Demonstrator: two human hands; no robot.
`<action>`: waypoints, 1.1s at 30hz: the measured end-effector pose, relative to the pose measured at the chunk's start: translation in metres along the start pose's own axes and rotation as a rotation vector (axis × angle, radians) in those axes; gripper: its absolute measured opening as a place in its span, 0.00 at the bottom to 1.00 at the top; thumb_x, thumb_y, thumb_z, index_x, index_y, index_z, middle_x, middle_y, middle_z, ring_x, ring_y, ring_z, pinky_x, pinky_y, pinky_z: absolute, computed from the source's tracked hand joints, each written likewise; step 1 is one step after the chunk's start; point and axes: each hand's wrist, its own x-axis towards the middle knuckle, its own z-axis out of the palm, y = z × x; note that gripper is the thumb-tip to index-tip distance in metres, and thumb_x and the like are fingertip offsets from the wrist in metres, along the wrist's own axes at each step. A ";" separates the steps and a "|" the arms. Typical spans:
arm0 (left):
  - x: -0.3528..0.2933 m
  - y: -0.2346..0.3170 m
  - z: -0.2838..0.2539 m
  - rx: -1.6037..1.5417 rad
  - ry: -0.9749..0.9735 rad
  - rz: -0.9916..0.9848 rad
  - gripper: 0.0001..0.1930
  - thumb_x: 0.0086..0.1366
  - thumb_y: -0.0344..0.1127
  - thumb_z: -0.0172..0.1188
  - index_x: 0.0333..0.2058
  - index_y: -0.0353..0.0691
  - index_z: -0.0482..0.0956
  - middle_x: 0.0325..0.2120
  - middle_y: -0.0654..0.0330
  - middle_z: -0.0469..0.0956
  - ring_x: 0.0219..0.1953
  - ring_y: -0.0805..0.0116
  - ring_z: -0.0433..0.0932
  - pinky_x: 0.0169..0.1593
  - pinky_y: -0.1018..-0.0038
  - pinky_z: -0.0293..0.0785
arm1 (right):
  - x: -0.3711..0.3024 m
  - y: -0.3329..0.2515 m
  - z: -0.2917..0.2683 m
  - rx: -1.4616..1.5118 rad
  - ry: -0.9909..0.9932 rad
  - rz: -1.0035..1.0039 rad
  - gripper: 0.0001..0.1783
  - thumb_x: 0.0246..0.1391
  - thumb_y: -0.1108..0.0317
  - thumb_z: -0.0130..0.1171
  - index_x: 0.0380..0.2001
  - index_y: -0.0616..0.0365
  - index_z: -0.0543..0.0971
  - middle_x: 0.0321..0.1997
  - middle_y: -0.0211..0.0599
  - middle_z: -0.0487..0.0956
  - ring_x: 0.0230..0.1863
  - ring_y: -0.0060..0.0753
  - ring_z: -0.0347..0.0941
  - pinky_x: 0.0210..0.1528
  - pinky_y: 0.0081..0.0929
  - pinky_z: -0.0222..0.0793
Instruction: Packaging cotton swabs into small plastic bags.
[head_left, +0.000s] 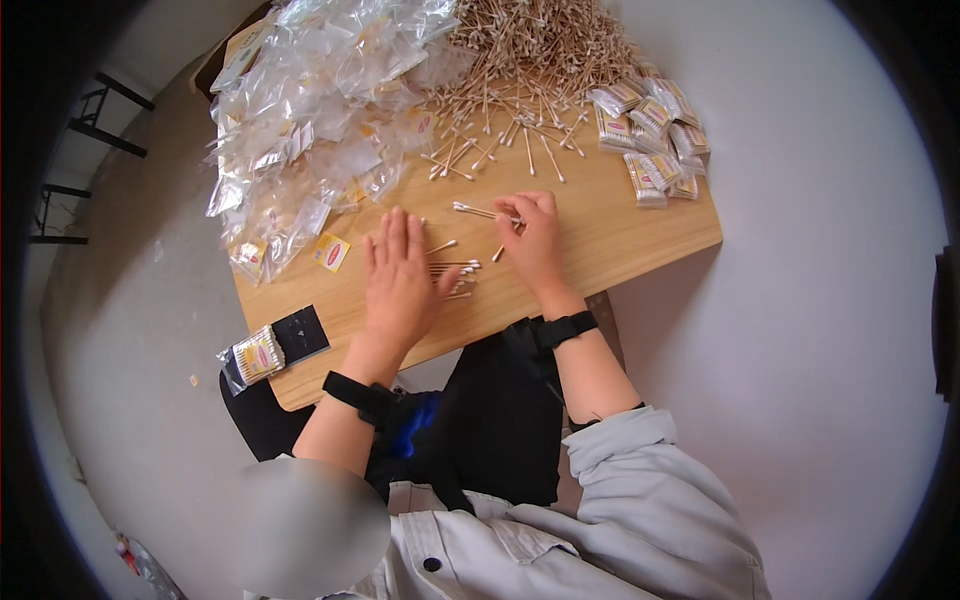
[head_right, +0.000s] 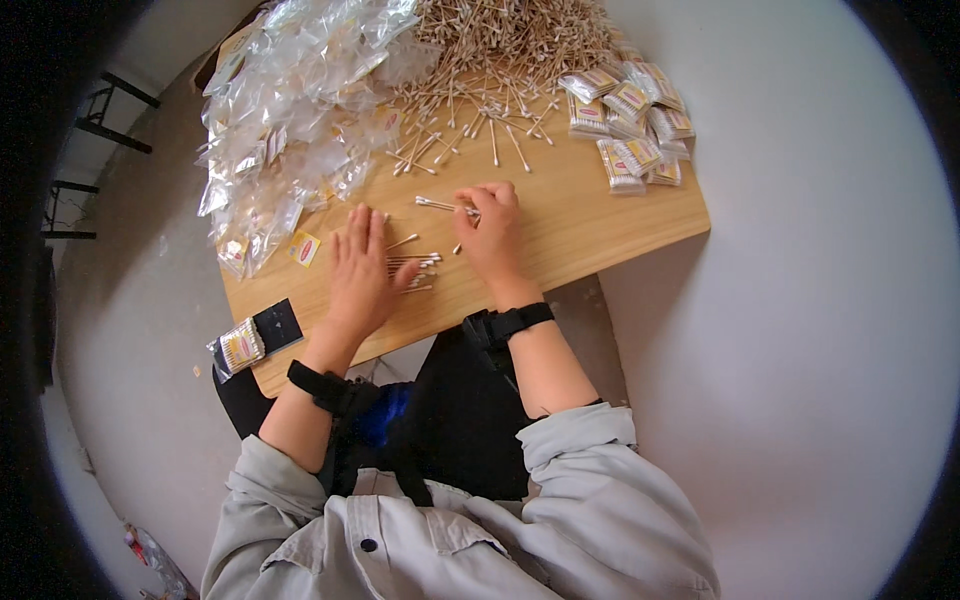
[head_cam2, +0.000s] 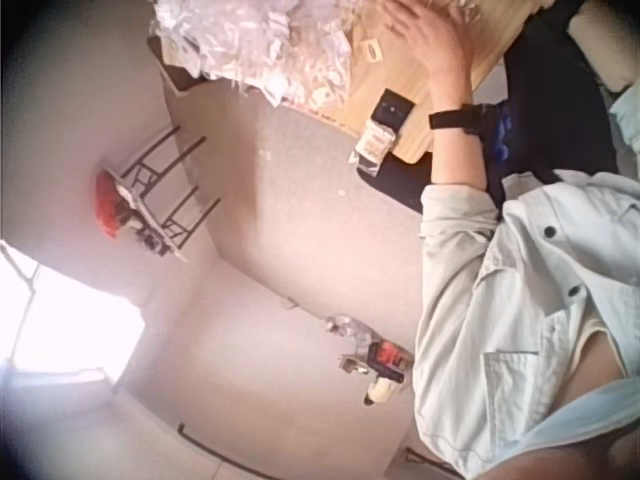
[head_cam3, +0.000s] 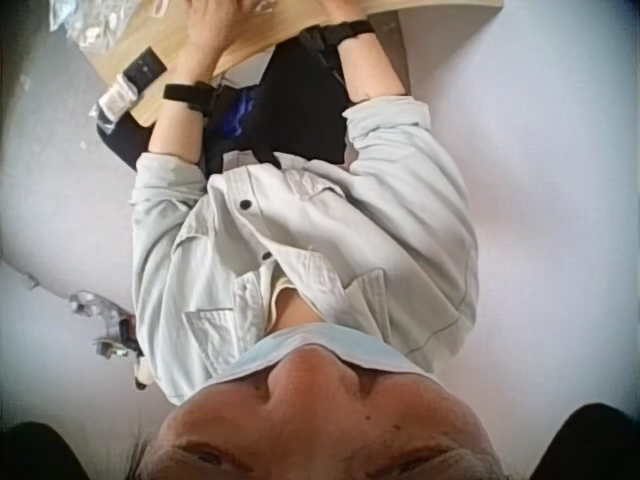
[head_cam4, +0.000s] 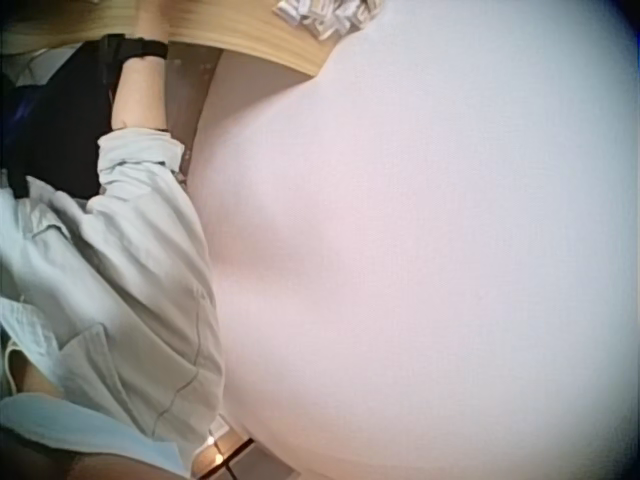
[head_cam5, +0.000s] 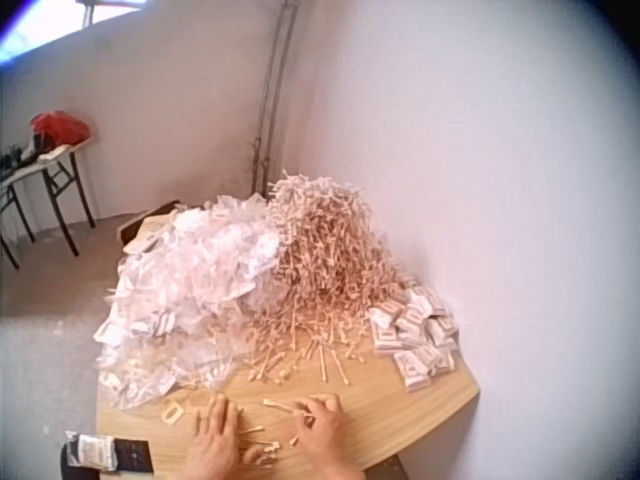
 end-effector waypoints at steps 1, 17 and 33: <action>-0.002 0.004 0.001 -0.011 -0.024 0.036 0.39 0.59 0.49 0.62 0.64 0.35 0.59 0.65 0.51 0.59 0.69 0.53 0.54 0.71 0.54 0.43 | 0.000 -0.004 -0.005 0.114 -0.042 0.096 0.11 0.44 0.78 0.62 0.33 0.54 0.83 0.42 0.39 0.71 0.43 0.42 0.70 0.43 0.36 0.71; -0.045 0.019 -0.006 -0.010 -0.123 0.131 0.56 0.48 0.62 0.66 0.67 0.31 0.52 0.70 0.48 0.47 0.73 0.54 0.43 0.71 0.50 0.37 | -0.009 -0.024 0.005 -0.183 -0.049 -0.050 0.04 0.43 0.70 0.67 0.25 0.51 0.82 0.33 0.35 0.73 0.41 0.43 0.71 0.44 0.38 0.69; -0.044 0.009 -0.013 0.014 -0.195 0.173 0.62 0.43 0.72 0.62 0.68 0.36 0.51 0.71 0.52 0.45 0.74 0.57 0.41 0.71 0.50 0.34 | -0.047 -0.035 0.000 0.197 -0.015 0.184 0.07 0.54 0.71 0.61 0.37 0.59 0.80 0.41 0.38 0.71 0.39 0.32 0.70 0.42 0.27 0.70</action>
